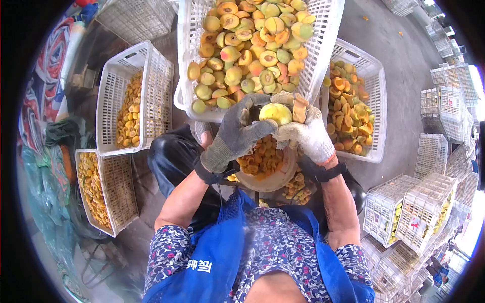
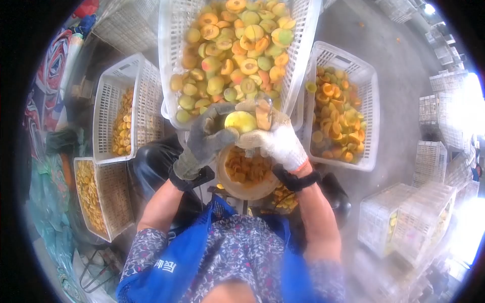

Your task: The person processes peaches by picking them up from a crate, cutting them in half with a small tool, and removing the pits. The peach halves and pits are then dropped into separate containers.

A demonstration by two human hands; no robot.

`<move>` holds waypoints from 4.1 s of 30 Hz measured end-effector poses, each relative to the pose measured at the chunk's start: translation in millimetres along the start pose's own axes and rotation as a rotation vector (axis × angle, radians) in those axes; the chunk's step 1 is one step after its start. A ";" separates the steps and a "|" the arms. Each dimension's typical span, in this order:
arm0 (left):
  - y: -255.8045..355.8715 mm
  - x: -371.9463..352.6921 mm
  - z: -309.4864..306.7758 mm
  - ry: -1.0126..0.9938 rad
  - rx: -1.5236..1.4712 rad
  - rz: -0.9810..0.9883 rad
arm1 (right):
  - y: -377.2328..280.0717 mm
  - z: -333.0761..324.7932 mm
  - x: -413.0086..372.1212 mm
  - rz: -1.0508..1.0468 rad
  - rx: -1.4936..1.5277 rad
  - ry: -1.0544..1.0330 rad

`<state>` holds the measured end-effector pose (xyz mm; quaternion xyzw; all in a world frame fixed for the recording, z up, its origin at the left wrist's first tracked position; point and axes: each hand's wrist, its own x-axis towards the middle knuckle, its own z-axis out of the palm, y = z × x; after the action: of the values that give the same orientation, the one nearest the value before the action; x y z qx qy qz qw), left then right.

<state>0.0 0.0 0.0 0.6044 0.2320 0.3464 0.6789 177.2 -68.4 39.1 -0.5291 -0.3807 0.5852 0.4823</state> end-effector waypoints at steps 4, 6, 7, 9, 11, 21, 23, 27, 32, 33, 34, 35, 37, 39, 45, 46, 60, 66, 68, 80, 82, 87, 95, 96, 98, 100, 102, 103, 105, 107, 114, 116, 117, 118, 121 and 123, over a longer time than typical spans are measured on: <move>7.9 8.5 0.7 0.010 0.012 -0.088 | 11.5 -2.7 9.9 -0.047 0.038 0.068; 8.1 9.8 0.6 0.020 -0.139 -0.182 | 5.0 5.4 8.0 -0.013 0.164 0.130; 2.2 6.8 1.4 0.077 -0.231 -0.187 | 6.4 7.4 5.7 -0.010 0.163 0.131; 3.1 1.0 2.7 0.132 -0.321 -0.197 | 11.0 10.8 1.5 -0.047 0.113 0.147; 11.9 -5.5 2.5 0.151 -0.275 -0.190 | 8.0 14.6 -5.0 -0.017 0.098 0.146; 14.0 -29.7 -13.2 -0.012 -0.144 0.008 | -16.1 34.4 -22.9 -0.021 -0.364 0.039; 22.7 -36.0 -15.3 0.029 -0.241 -0.086 | -17.8 42.6 -25.3 -0.082 -0.474 0.044; 24.0 -46.2 -17.0 -0.008 -0.134 0.039 | -9.1 42.8 -23.4 -0.574 -0.956 -0.052; 41.8 -53.2 -30.2 -0.095 0.248 0.209 | -27.1 54.8 -32.6 -0.324 -0.773 -0.068; 44.1 -54.5 -30.3 -0.094 0.247 0.208 | -27.4 55.2 -32.2 -0.331 -0.763 -0.087; 46.2 -55.5 -29.3 -0.086 0.104 0.140 | -29.1 56.6 -31.5 -0.331 -0.765 -0.092; 49.0 -56.3 -31.7 -0.069 -0.028 0.077 | -32.0 60.0 -27.7 -0.284 -0.802 -0.097; 43.5 -57.2 -47.1 -0.001 -0.103 0.005 | -36.3 70.2 -16.1 -0.265 -0.836 -0.137; 53.0 -48.1 -62.3 0.166 -0.235 0.027 | -37.9 77.9 -12.7 -0.063 -0.664 -0.045; 37.7 -1.4 -204.7 0.595 0.084 -0.098 | -33.9 67.4 -29.5 0.088 -0.441 0.148; 19.1 7.3 -224.9 0.538 0.298 -0.221 | -32.3 62.9 -32.0 0.102 -0.470 0.148; -44.6 61.2 -254.8 0.525 0.813 -0.053 | -6.9 15.3 -65.5 0.136 -0.498 0.202; -6.9 112.9 -131.6 0.058 1.488 0.189 | -8.5 25.9 -39.9 0.089 -0.415 0.162; -28.8 132.4 -114.8 -0.060 1.727 -0.020 | -9.5 30.4 -38.7 0.046 -0.376 0.150; -21.7 116.2 -95.3 0.021 0.677 -0.147 | 17.5 -18.2 -49.6 0.097 -0.047 0.143; -1.9 102.2 -69.5 -0.042 0.080 -0.316 | 24.0 -25.4 -44.7 0.132 -0.023 0.149; 26.9 60.3 14.6 -0.100 -0.454 -0.293 | 58.2 -37.5 -25.7 -0.869 -1.201 0.375; 10.6 51.5 58.8 -0.143 -0.226 -0.272 | 57.7 -49.4 -38.6 -0.837 -1.466 0.510; 10.0 49.8 65.2 -0.130 -0.242 -0.243 | 58.4 -50.4 -39.6 -0.833 -1.465 0.517; 4.2 50.4 78.1 -0.103 -0.243 -0.214 | 60.5 -50.4 -40.0 -0.783 -1.428 0.516; 1.7 47.6 91.4 -0.039 -0.183 -0.179 | 72.6 -52.6 -36.4 -0.803 -1.424 0.500; -18.8 45.6 95.7 0.003 -0.039 -0.050 | 80.2 -52.2 -37.0 -0.823 -1.419 0.483; -28.3 45.6 99.0 0.047 0.102 0.084 | 82.0 -51.1 -38.8 -0.805 -1.380 0.460; -47.4 45.6 100.4 0.091 0.245 0.208 | 80.5 -50.7 -44.1 -0.780 -1.339 0.441; -69.9 47.3 90.3 0.111 0.237 0.169 | 71.2 -51.9 -50.8 -0.630 -1.299 0.318; -46.1 44.7 99.8 -0.045 0.240 0.076 | 52.9 -64.0 -60.3 -0.033 -0.308 0.155; -42.5 41.7 100.6 -0.101 0.463 0.147 | 66.0 -63.7 -60.4 -0.061 -0.306 0.177; -39.3 41.8 104.0 -0.096 0.462 0.146 | 67.9 -63.8 -60.9 -0.091 -0.310 0.196; -36.5 42.1 106.7 -0.039 0.011 -0.142 | 68.8 -62.5 -61.1 -0.091 -0.310 0.191; -37.8 41.1 109.1 0.068 -0.423 -0.419 | 64.7 -53.3 -64.7 -0.033 -0.281 0.213; -38.6 40.9 111.9 0.113 -0.406 -0.399 | 55.7 -52.4 -66.7 0.194 -0.056 0.117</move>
<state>116.1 -44.2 -15.6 0.3785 0.3095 0.2784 0.8267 218.2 -149.9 -5.3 -0.6100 -0.3150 0.5864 0.4299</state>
